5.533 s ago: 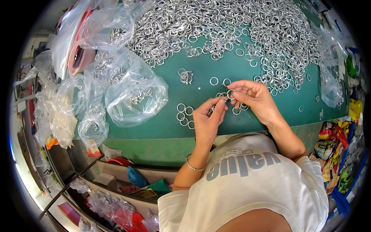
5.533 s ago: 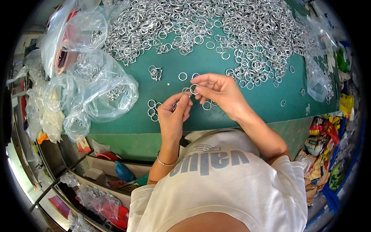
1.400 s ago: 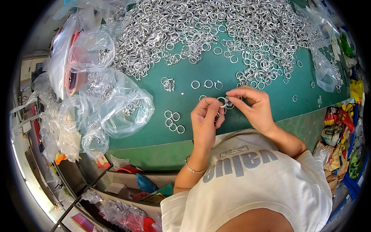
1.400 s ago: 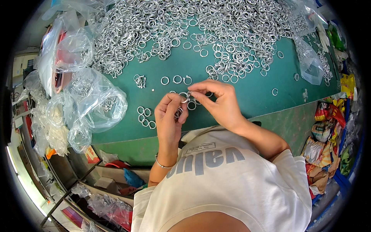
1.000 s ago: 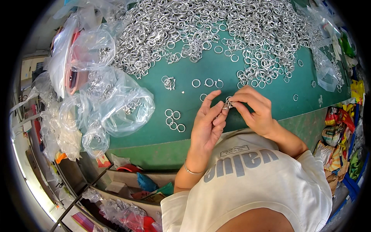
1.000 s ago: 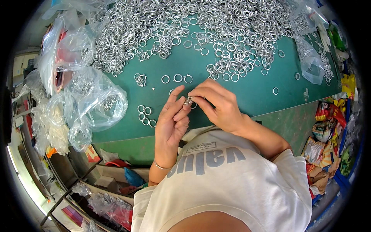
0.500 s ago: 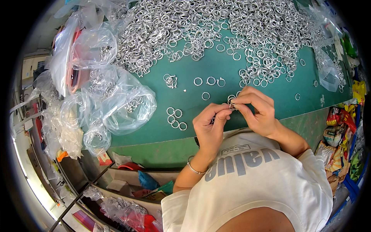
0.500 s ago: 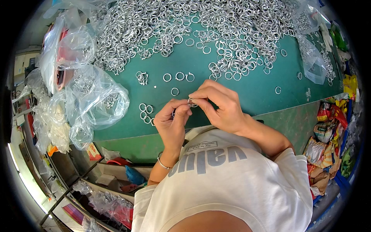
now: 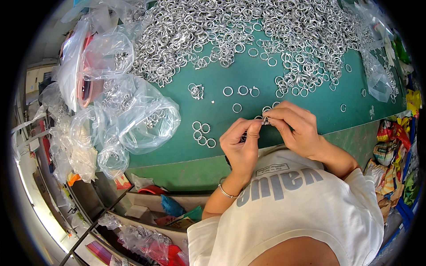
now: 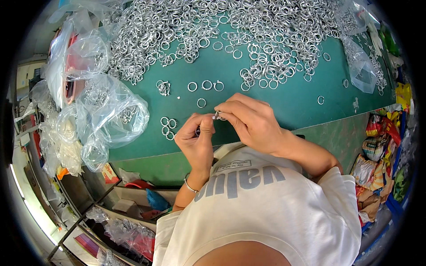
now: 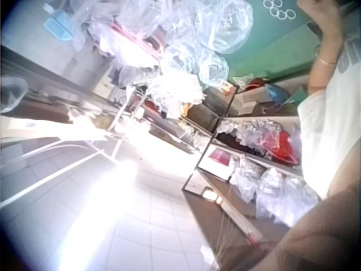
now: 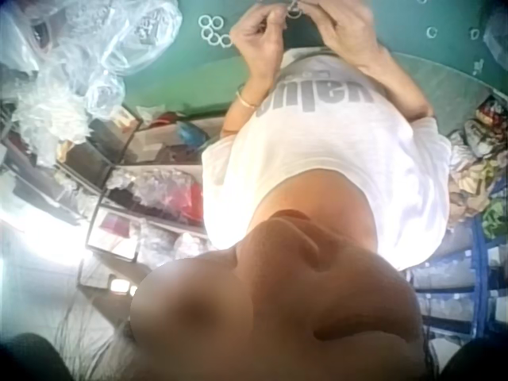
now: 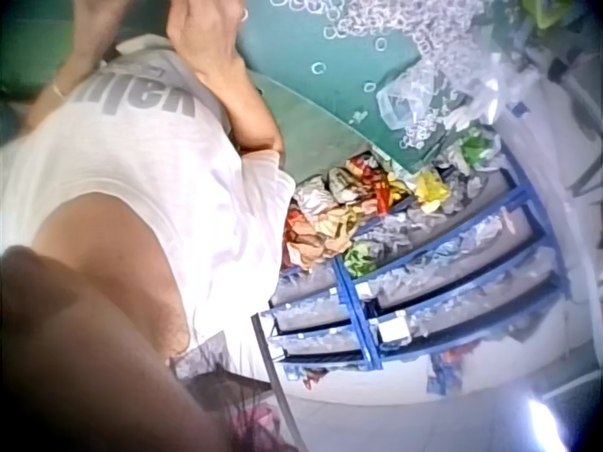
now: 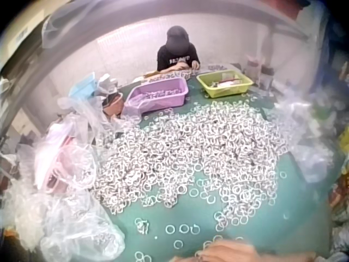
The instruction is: The person picks up metal rings from a large pile on a table, groups them in their palm, and then places them into small plastic bags.
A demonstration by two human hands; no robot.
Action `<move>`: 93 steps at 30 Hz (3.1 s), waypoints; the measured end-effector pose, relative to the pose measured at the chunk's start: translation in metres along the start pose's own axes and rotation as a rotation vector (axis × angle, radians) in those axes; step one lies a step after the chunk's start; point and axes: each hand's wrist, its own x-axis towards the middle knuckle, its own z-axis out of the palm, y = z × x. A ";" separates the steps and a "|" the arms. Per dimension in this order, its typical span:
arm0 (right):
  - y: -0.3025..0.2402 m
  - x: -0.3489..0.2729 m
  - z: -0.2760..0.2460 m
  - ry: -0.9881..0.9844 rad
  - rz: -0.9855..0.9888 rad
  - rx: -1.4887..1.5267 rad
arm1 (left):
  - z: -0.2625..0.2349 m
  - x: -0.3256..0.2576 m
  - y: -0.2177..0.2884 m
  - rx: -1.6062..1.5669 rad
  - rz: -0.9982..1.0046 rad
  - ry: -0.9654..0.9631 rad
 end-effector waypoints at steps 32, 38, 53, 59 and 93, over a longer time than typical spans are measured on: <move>0.029 -0.011 -0.024 -0.176 0.762 0.785 | 0.005 0.013 -0.022 -0.613 -0.675 -0.123; 0.037 -0.020 -0.025 -0.156 0.644 0.766 | 0.020 0.014 -0.020 -0.612 -0.649 -0.183; 0.041 -0.035 -0.038 0.163 0.469 0.342 | 0.020 0.012 -0.015 -0.699 -0.741 -0.160; 0.060 -0.077 -0.135 1.048 0.474 -0.032 | 0.012 0.012 -0.029 -0.749 -0.688 -0.204; 0.009 -0.009 -0.051 -0.100 0.512 0.212 | 0.038 0.017 -0.004 -0.728 -0.749 -0.384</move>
